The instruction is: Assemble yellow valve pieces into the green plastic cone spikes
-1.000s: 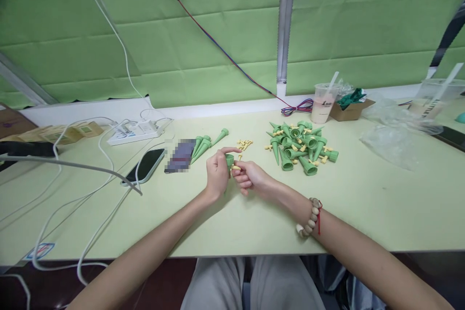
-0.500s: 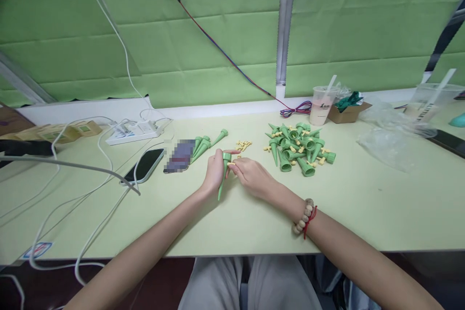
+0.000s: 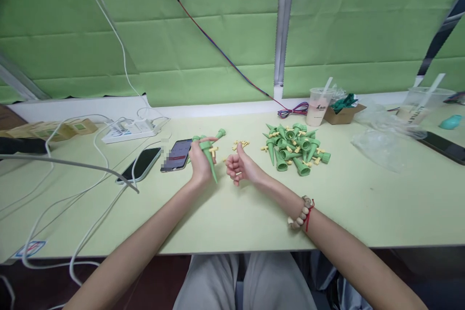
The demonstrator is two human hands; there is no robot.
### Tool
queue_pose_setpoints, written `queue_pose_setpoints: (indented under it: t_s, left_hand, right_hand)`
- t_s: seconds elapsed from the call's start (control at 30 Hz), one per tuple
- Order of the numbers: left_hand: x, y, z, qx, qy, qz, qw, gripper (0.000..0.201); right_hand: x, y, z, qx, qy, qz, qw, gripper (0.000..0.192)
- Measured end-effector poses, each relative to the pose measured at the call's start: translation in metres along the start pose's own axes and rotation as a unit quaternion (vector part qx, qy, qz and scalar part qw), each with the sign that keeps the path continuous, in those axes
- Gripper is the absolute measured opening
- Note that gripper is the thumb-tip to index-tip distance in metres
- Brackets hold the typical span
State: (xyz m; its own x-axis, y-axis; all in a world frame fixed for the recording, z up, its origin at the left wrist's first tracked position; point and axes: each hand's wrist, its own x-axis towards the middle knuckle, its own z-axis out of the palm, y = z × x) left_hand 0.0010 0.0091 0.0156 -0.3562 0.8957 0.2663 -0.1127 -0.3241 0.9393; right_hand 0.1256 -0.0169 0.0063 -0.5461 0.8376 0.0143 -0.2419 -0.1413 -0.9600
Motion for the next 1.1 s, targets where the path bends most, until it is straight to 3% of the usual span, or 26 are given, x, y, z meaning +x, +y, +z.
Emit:
queue_pose_setpoints:
  t_s: [0.13, 0.43, 0.67, 0.8, 0.97, 1.1]
  left_hand:
    - [0.018, 0.002, -0.008, -0.03, 0.048, -0.005, 0.998, 0.043]
    - [0.015, -0.006, -0.007, -0.015, 0.012, -0.047, 0.999, 0.038]
    - [0.014, -0.006, -0.008, -0.007, -0.001, -0.055, 0.998, 0.037]
    - [0.013, -0.007, -0.006, 0.001, -0.006, -0.054, 0.999, 0.039]
    - [0.012, -0.009, -0.006, 0.0, -0.015, -0.061, 0.998, 0.038]
    - [0.012, -0.01, -0.007, -0.002, -0.011, -0.058, 0.998, 0.038]
  right_hand:
    - [-0.005, -0.005, 0.002, 0.113, -0.063, 0.012, 0.992, 0.055]
    - [-0.005, -0.005, 0.0, 0.226, -0.081, 0.01, 0.971, 0.034]
    - [-0.006, -0.004, -0.002, 0.212, -0.007, -0.045, 0.976, 0.031]
    - [-0.005, -0.006, -0.001, 0.212, 0.0, -0.053, 0.976, 0.02]
    - [0.001, 0.001, 0.0, 0.084, 0.065, -0.119, 0.987, 0.022]
    - [0.001, 0.005, -0.001, 0.062, 0.041, -0.126, 0.989, 0.032]
